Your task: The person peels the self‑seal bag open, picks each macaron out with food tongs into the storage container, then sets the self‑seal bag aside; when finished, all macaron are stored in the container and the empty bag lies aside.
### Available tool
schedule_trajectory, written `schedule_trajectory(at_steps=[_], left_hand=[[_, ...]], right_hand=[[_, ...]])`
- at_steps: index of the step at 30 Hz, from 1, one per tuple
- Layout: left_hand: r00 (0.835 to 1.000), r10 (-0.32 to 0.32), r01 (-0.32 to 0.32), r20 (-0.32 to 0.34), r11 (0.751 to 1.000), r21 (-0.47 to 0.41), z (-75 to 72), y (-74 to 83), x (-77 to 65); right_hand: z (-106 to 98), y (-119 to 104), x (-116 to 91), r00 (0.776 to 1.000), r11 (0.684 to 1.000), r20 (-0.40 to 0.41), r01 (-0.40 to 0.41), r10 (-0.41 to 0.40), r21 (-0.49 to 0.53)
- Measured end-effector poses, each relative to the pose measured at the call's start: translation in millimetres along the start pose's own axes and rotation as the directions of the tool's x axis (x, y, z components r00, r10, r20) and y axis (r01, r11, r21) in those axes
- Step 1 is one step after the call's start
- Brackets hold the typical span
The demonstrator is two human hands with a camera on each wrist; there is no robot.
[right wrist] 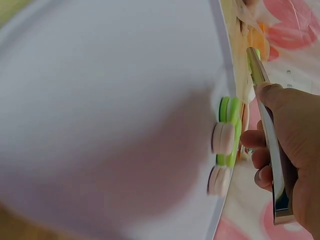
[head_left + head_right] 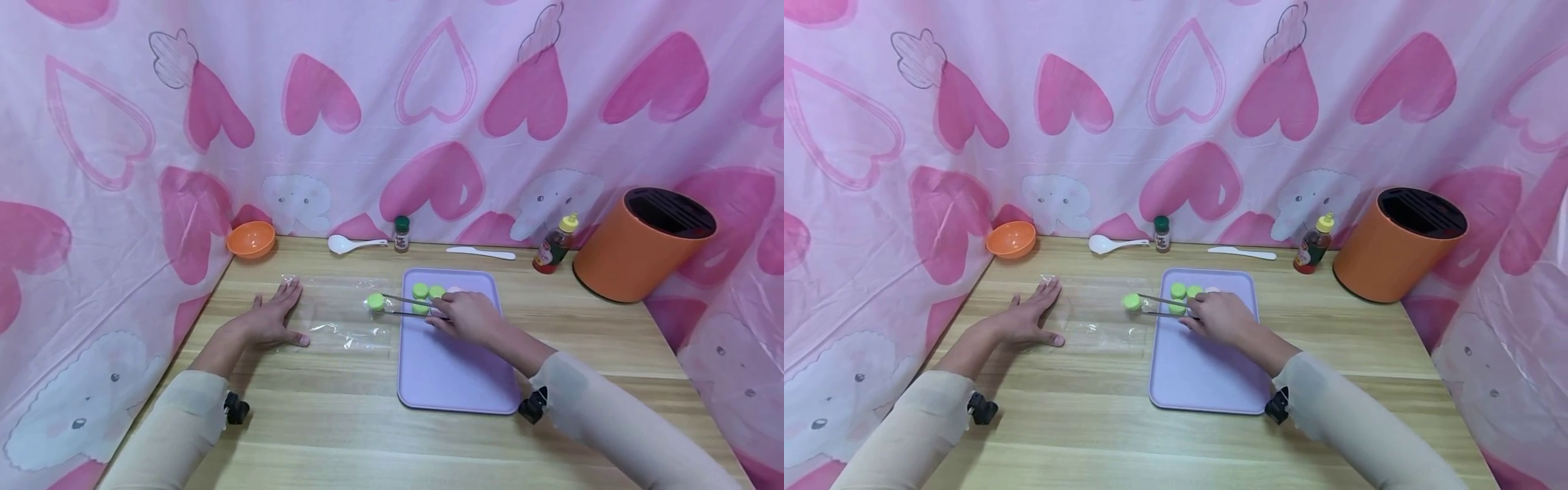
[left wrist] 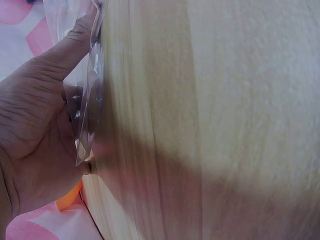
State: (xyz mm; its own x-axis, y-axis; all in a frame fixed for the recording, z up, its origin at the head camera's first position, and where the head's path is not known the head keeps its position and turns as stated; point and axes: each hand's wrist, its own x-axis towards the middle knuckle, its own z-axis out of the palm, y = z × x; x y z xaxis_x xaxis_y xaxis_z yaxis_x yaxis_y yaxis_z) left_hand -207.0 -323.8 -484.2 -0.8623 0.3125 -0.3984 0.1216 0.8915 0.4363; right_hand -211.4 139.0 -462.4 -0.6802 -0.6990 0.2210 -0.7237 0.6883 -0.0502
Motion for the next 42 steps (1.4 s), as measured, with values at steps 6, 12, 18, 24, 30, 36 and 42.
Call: schedule_trajectory(at_steps=[6, 12, 18, 24, 30, 36, 42], left_hand=[[1.000, -0.002, 0.002, 0.000, 1.000, -0.001, -1.2, 2.5, -1.5], [1.000, 0.000, 0.000, 0.004, 1.000, -0.006, -2.1, 3.8, -1.7], [1.000, 0.008, -0.008, 0.001, 1.000, -0.008, -0.8, 0.4, -0.5], [1.000, 0.008, -0.008, 0.007, 1.000, -0.016, 1.9, -2.0, 1.2], [1.000, 0.004, -0.004, 0.005, 1.000, -0.016, 2.9, -2.9, 2.0], [1.000, -0.007, 0.007, 0.020, 1.000, -0.030, 1.4, -0.6, 0.6], [1.000, -0.004, 0.004, 0.016, 1.000, -0.021, 1.3, -0.8, 1.1]], right_hand=[[-1.3, 8.5, -17.5, 0.999, 1.000, -0.053, 0.000, 0.001, 0.014], [-7.2, 17.8, -35.0, 0.998, 0.999, -0.050, -0.039, 0.039, 0.003], [-18.0, 27.9, -53.2, 0.992, 0.991, 0.015, -0.126, 0.126, 0.038], [-22.9, 41.1, -73.3, 0.979, 0.978, 0.051, -0.202, 0.199, 0.058], [-22.8, 51.9, -92.8, 0.969, 0.966, 0.055, -0.247, 0.243, 0.082], [-21.5, 60.0, -109.7, 0.964, 0.962, 0.054, -0.263, 0.259, 0.076], [-21.3, 66.0, -121.1, 0.956, 0.954, 0.065, -0.291, 0.287, 0.071]])
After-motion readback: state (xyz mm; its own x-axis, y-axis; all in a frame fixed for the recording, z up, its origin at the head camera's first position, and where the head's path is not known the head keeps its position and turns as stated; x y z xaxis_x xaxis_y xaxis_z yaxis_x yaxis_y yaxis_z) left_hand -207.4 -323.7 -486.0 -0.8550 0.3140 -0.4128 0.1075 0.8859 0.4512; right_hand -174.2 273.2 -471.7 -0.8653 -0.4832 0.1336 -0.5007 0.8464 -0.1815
